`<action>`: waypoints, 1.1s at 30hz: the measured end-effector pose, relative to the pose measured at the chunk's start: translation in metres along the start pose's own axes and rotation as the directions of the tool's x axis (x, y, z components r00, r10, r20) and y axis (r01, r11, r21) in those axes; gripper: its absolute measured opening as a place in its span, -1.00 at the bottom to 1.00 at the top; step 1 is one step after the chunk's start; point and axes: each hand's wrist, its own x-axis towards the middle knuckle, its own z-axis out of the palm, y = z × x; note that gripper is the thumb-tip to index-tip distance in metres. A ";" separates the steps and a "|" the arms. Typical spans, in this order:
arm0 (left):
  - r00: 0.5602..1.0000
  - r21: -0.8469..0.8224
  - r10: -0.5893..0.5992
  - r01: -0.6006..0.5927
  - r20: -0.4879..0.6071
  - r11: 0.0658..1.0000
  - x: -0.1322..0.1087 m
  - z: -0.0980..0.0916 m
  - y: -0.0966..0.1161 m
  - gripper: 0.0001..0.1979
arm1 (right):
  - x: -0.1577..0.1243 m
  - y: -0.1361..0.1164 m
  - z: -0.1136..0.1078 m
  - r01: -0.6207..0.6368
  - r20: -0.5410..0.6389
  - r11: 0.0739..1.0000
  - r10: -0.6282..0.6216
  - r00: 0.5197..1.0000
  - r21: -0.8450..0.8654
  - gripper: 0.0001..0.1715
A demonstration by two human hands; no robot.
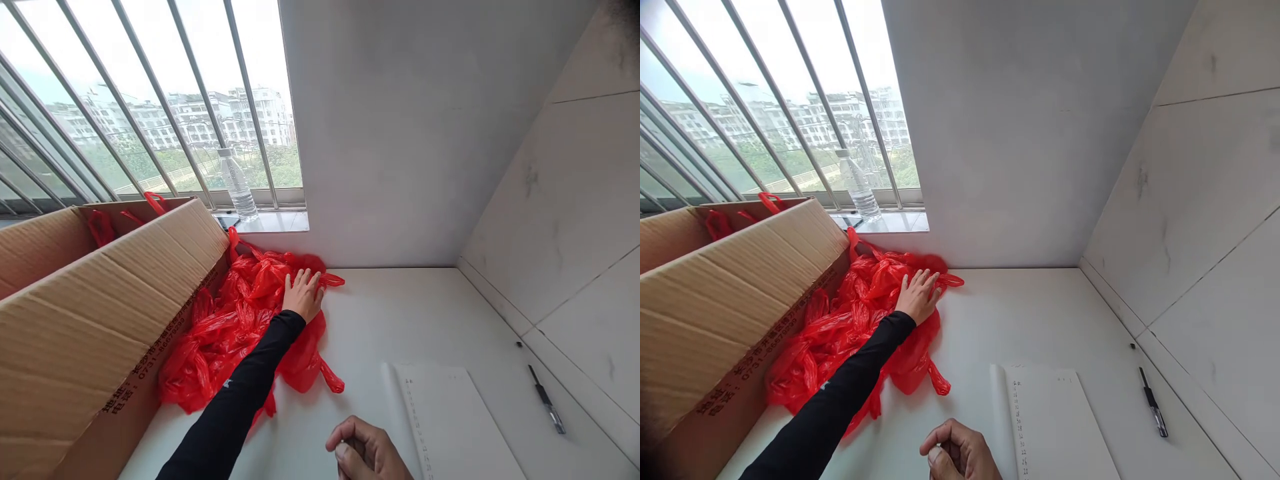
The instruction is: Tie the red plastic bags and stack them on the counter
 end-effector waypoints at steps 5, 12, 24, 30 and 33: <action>0.999 -0.019 0.031 -0.032 -0.013 0.999 -0.025 0.000 -0.006 -0.45 | -0.005 -0.008 -0.001 0.024 0.046 0.999 -0.023 0.999 -0.033 -0.26; 0.978 -0.025 0.030 -0.036 -0.206 0.999 -0.066 -0.023 -0.007 -0.47 | -0.006 -0.006 0.001 0.086 0.050 0.995 -0.083 0.995 -0.043 -0.26; 0.947 -0.102 -0.229 0.211 -0.227 0.972 -0.027 -0.043 -0.069 -0.55 | -0.003 -0.002 0.002 0.067 0.052 0.996 -0.064 0.997 -0.059 -0.18; 0.961 -0.133 -0.206 0.183 -0.183 0.974 -0.020 -0.037 -0.068 -0.65 | -0.002 -0.002 0.001 0.034 0.050 0.998 -0.031 0.998 -0.056 -0.18; 0.879 -0.139 -0.369 0.342 -0.303 0.929 -0.016 -0.043 -0.088 -0.52 | 0.000 0.000 0.001 0.017 0.033 0.998 -0.015 0.999 -0.065 -0.19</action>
